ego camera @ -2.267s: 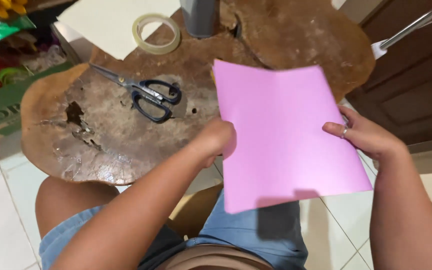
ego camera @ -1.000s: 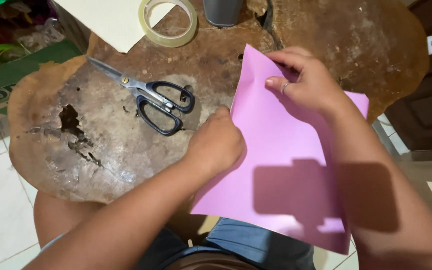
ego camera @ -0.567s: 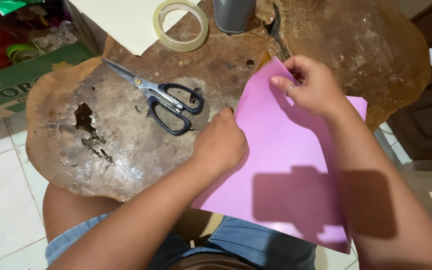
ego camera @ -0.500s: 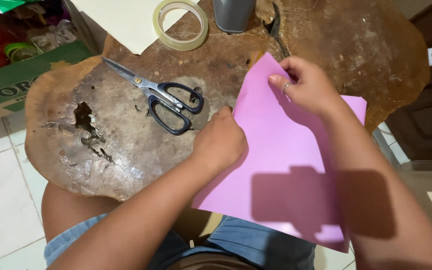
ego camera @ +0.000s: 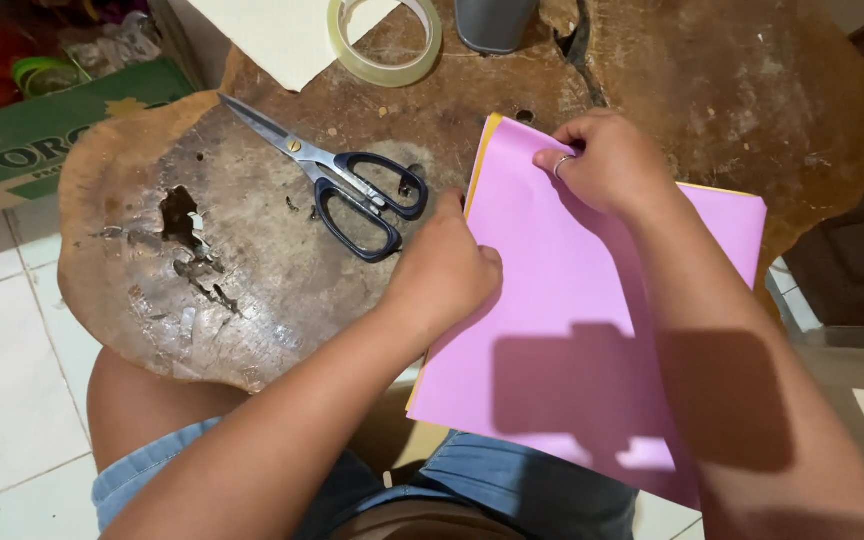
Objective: The person uses scissors to trim the edges of a large sheet of pink paper. After cutting, they fold the paper in half and smooth the crease with their hands.
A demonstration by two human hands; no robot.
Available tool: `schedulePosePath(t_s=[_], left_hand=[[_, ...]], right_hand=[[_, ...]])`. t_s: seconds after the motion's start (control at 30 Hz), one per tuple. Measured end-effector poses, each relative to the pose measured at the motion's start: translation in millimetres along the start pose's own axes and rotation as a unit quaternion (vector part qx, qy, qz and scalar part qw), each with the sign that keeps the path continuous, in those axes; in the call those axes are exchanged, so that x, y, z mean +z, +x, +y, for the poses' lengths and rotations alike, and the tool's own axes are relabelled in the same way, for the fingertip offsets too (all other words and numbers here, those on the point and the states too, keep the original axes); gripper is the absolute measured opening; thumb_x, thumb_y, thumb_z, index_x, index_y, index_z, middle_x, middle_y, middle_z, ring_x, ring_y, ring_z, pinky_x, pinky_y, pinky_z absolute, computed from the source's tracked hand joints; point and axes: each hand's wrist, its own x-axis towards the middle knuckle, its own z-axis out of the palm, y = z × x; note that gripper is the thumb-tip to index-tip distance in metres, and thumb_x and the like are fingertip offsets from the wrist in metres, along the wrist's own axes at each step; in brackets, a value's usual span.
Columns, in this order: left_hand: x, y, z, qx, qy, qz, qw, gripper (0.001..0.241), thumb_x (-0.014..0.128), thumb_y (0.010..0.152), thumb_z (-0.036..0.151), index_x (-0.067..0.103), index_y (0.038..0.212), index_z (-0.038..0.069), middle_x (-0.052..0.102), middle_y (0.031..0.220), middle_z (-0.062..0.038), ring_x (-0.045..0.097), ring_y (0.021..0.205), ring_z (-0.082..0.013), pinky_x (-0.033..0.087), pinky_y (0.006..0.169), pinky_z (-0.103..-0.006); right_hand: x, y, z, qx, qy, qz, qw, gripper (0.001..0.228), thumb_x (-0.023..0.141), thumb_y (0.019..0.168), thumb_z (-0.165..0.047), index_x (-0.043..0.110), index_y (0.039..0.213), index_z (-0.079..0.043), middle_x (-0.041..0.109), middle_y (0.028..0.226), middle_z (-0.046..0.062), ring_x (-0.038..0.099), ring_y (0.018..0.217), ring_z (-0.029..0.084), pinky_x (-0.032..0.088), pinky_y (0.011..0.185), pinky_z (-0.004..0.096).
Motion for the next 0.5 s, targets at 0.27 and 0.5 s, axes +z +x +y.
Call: schedulePosePath(t_s=[0.27,0.5], left_hand=[[7.7,7.8,-13.9,0.028,-0.008,0.042,0.999,0.051,0.04,0.084,0.014,0.038,0.13,-0.007,0.056,0.115,-0.029,0.053,0.112,-0.0421,0.047,0.089,-0.0491],[9.6,9.5,-17.1,0.04,-0.016,0.061,0.997,0.047,0.039,0.084,0.009,0.042,0.127,-0.008,0.058,0.11,-0.03,0.055,0.109,-0.0424,0.048,0.087,-0.05]], right_hand=[[7.4,8.1,2.1,0.009,0.023,-0.026,0.999,0.022,0.07,0.08,-0.034,0.07,0.091,-0.015,0.061,0.092,0.007,0.061,0.091,0.027,0.05,0.073,0.04],[-2.3,1.5,-13.8,0.044,0.028,-0.033,0.998,0.019,0.068,0.081,-0.034,0.07,0.09,-0.017,0.063,0.089,0.006,0.062,0.09,0.026,0.049,0.071,0.039]])
